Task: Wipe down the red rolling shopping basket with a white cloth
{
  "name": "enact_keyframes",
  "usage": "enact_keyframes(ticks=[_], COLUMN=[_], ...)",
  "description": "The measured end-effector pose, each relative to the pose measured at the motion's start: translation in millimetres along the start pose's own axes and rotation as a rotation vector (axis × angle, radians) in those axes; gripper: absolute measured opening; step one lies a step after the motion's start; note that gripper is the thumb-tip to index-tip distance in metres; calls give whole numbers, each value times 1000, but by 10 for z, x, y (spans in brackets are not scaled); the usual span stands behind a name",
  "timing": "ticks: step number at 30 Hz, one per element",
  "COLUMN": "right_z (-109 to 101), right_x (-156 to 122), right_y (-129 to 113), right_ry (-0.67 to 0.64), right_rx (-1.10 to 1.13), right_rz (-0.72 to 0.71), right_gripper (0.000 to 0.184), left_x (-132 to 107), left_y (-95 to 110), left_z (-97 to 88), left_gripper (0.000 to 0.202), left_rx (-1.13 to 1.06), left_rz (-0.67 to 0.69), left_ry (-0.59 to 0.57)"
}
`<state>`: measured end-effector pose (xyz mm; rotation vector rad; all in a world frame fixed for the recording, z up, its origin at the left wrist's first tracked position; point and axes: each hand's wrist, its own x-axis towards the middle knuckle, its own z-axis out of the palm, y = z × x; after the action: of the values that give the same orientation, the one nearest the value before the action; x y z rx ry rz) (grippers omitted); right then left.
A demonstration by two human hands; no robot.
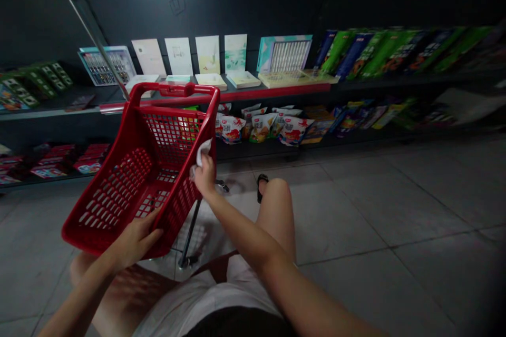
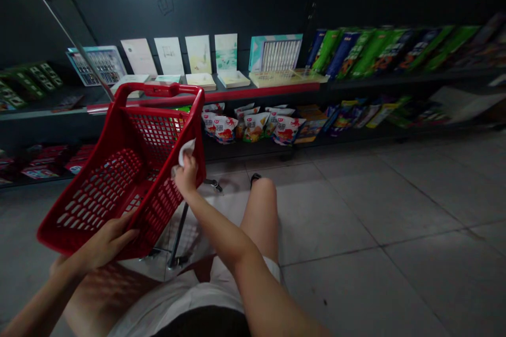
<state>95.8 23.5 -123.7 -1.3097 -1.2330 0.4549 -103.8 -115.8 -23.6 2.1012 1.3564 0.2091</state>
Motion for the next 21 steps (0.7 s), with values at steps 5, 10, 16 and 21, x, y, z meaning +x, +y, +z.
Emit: enact_keyframes(ticks=[5,10,16,21], right_z=[-140,-97,-32,-343], right_x=[-209,547,-34,263], right_y=[29,28,-52,-49], right_ry=[-54,96,-59,47], right_rx=[140,35,-126,-44], right_rz=[-45,222,-115,-118], right_gripper=[51,51,57,50], left_x=[35,-1,-3,-7], left_y=[-69,-36,-44,-65], left_z=[21,6,7,22], left_gripper=[61,59,59,59], left_rx=[17,17,-6,19], left_rz=[-11,12,17,23], left_ry=[-9,10,30,7])
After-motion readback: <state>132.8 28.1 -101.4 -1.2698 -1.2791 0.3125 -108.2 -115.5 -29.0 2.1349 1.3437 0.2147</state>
